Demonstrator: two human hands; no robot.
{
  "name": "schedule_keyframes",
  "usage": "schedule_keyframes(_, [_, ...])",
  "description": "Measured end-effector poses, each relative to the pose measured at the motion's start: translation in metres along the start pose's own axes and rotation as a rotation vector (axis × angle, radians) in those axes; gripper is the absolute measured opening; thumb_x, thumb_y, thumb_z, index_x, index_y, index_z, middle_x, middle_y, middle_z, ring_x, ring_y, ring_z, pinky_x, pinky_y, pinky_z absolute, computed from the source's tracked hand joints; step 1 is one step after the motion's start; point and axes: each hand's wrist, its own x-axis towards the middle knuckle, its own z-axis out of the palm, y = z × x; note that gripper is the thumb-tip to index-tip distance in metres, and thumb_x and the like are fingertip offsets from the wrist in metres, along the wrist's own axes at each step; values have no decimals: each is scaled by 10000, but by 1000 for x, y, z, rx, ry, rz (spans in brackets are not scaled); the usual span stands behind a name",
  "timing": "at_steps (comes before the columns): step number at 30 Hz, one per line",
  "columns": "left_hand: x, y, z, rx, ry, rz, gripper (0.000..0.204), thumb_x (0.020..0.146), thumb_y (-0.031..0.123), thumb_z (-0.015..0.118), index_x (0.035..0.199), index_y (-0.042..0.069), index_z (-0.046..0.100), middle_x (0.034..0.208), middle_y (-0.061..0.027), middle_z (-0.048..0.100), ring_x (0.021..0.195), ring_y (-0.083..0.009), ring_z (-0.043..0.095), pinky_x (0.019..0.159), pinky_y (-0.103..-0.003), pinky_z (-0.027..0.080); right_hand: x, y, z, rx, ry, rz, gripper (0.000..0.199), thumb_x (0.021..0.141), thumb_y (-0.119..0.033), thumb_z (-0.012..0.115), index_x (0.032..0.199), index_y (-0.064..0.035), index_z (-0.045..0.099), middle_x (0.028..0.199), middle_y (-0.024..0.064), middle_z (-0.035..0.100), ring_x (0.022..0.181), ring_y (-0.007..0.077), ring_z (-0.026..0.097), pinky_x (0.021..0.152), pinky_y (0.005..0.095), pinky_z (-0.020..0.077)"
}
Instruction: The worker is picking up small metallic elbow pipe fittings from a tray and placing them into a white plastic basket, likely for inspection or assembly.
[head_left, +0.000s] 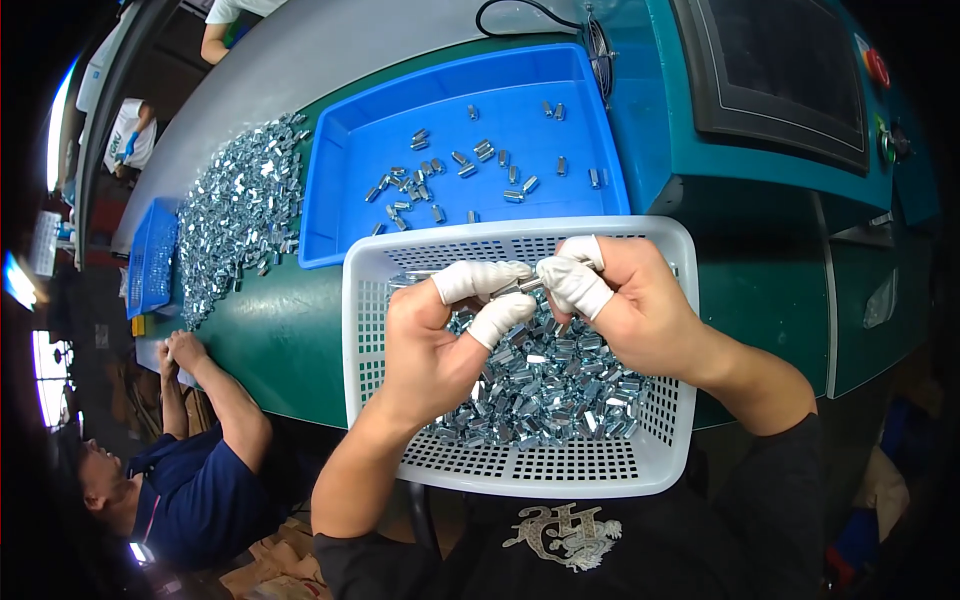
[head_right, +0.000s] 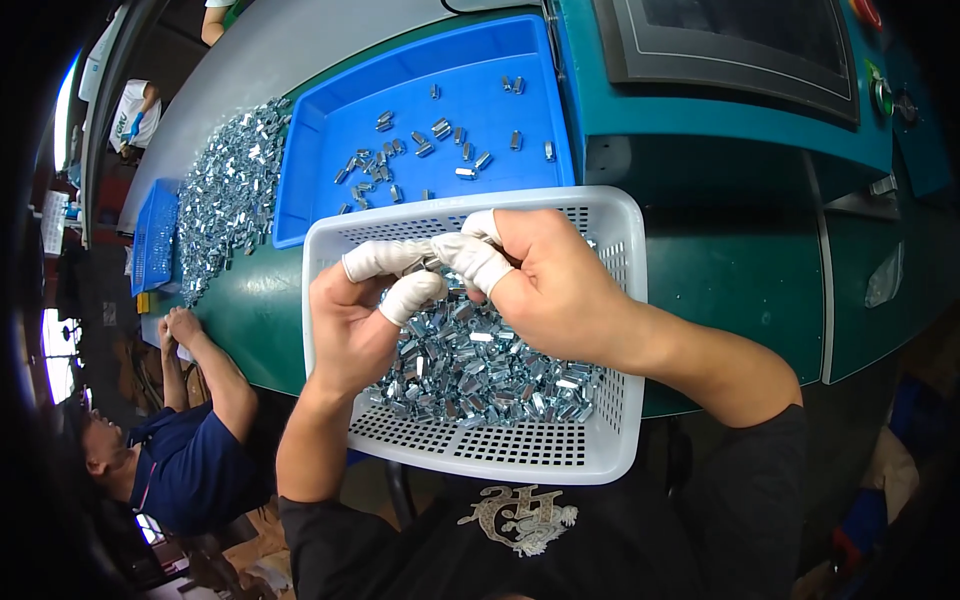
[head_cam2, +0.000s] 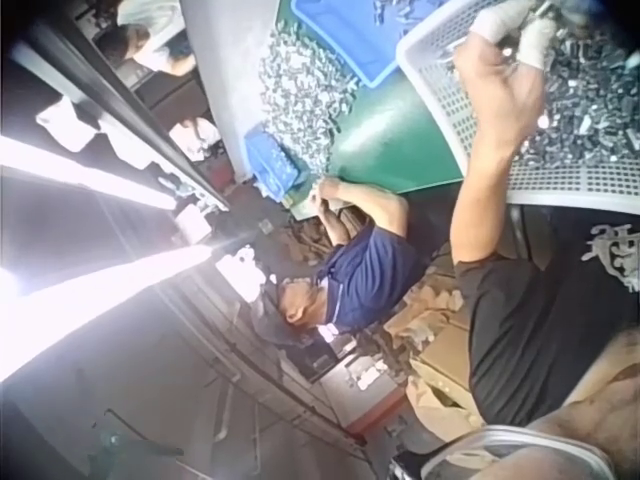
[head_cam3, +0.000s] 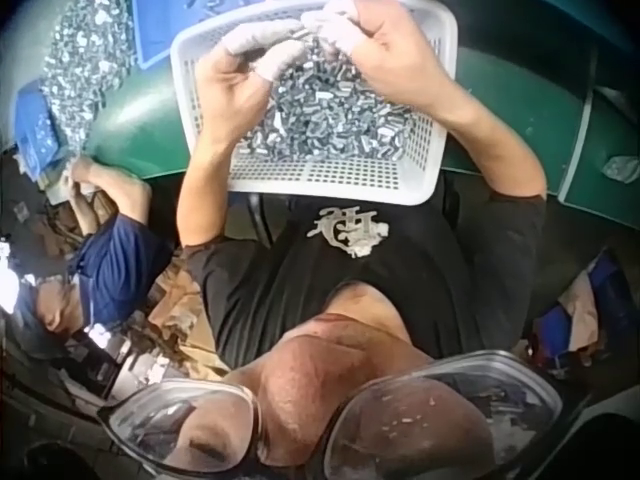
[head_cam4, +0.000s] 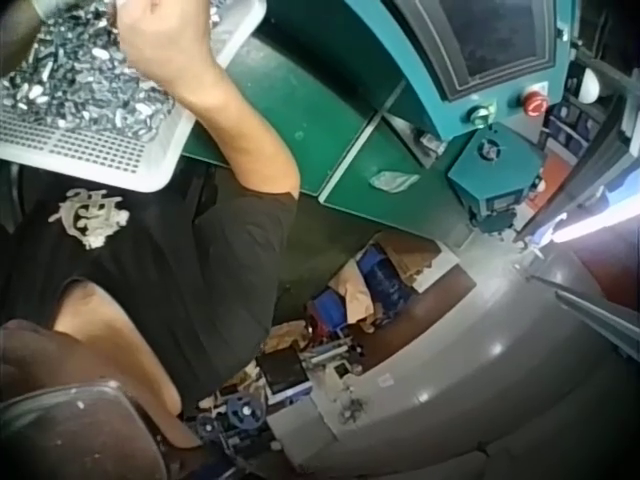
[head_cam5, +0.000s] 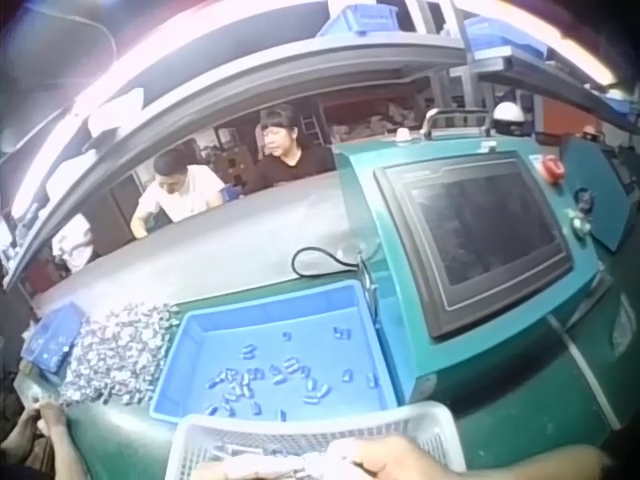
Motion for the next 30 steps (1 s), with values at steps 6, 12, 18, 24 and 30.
schedule_keyframes(6, [7,-2,-8,189,-119,180,190,741,28,686,923,-11,648,807,-78,669,710,-117,614,647,-255,482,2,4,-2,11,-37,-12,238,918,-141,481,731,-13,555,648,-2,543,574,44,454,523,200,375])
schedule_keyframes(12, [16,-7,-11,54,-13,104,195,762,52,686,940,-18,649,780,-34,652,656,-67,566,594,-214,455,4,0,-5,7,93,-8,263,927,-169,469,726,-26,558,605,-16,531,464,4,341,430,178,271])
schedule_keyframes(18, [35,-9,-15,414,302,250,286,797,60,657,1073,-1,607,662,31,558,545,-16,405,499,-172,334,3,-5,-5,-33,181,-52,305,929,-203,467,681,-37,529,589,1,522,455,13,332,424,181,268])
schedule_keyframes(24, [16,-13,-22,972,-22,-209,256,697,296,723,709,45,676,646,-131,629,568,-272,617,527,-366,467,5,-7,-1,-45,157,-30,312,921,-194,481,659,-37,541,571,-8,523,454,12,349,419,181,271])
schedule_keyframes(30, [18,-28,-15,1317,-24,-229,318,721,350,686,700,33,671,652,-146,628,588,-316,612,556,-396,476,4,-5,1,-30,151,-58,280,916,-175,486,698,-21,572,576,-8,529,460,14,358,423,185,279])
